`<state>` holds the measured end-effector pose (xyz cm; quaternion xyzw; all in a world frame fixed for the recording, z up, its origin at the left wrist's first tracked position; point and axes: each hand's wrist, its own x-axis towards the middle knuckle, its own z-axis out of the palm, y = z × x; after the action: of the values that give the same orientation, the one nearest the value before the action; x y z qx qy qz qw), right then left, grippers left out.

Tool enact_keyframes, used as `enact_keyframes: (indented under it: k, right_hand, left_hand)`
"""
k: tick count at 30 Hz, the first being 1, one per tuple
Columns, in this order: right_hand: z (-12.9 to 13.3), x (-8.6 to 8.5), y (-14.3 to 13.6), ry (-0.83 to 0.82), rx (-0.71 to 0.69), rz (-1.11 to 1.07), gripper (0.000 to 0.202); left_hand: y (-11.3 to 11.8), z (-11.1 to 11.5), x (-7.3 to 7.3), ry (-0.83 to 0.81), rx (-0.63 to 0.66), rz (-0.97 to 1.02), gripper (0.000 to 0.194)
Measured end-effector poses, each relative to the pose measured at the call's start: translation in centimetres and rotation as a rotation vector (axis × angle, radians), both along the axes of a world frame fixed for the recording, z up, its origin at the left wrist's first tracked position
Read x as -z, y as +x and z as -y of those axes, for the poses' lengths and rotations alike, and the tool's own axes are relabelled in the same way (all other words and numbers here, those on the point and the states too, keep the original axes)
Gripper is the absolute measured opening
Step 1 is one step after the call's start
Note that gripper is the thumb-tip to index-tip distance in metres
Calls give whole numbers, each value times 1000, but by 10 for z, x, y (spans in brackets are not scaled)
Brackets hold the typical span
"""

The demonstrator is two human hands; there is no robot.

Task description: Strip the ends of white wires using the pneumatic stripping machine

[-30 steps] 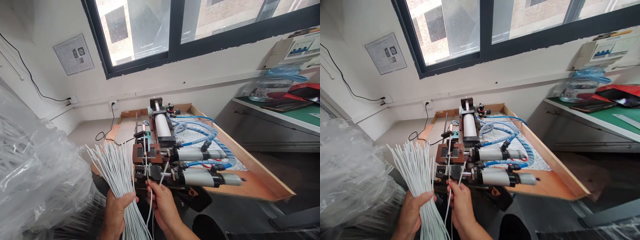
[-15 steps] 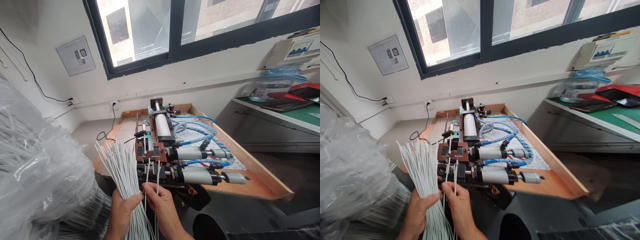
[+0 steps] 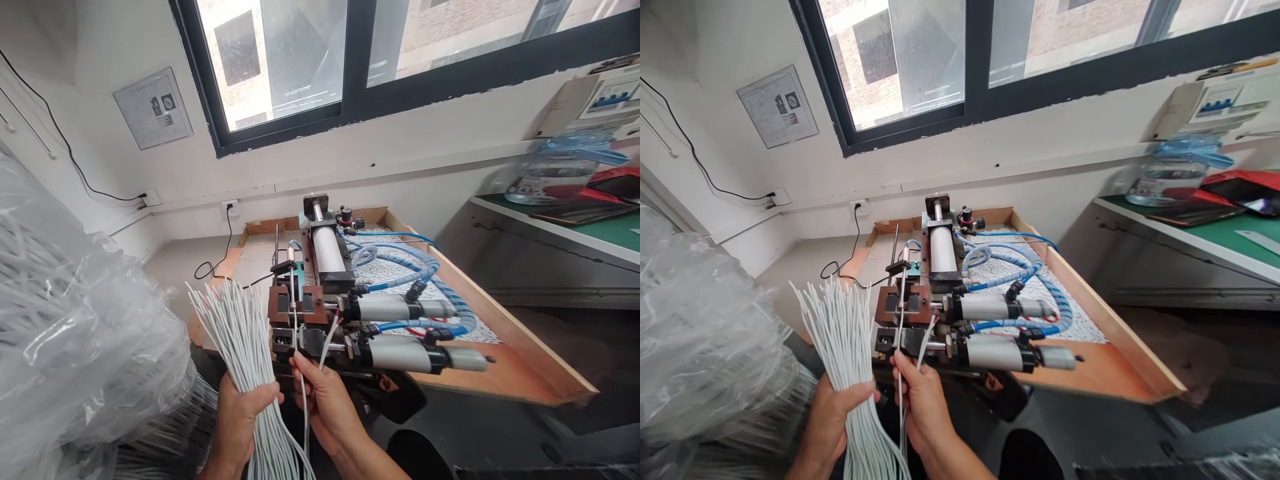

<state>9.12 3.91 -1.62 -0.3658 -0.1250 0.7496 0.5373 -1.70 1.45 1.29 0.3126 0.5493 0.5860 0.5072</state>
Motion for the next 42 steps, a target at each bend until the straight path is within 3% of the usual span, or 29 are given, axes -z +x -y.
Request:
enact_keyframes:
  k: [6,12,16,19,26,37,40,42]
  right_hand:
    - [11,-2,-3,151,-198,30,26]
    - [21,2,-1,161,-52,173,27]
    - [26,7,3,137,22,208,27]
    - [31,11,5,151,-15,227,26]
    - [46,22,8,129,-131,310,30]
    - [43,8,13,77,-192,263,30]
    - [41,14,12,136,-193,328,29]
    - [40,27,12,232,-215,473,30]
  left_hand:
    - [3,5,3,49,130,-98,15]
    - [2,8,9,63,77,-131,17]
    - [-5,12,13,-5,43,-26,16]
    - [-8,14,15,-33,46,57,16]
    - [-9,13,13,6,19,39,14]
    - [-11,13,15,20,20,41,12]
    - [-12,15,15,20,18,31,13]
    - [-12,17,13,14,25,20,13]
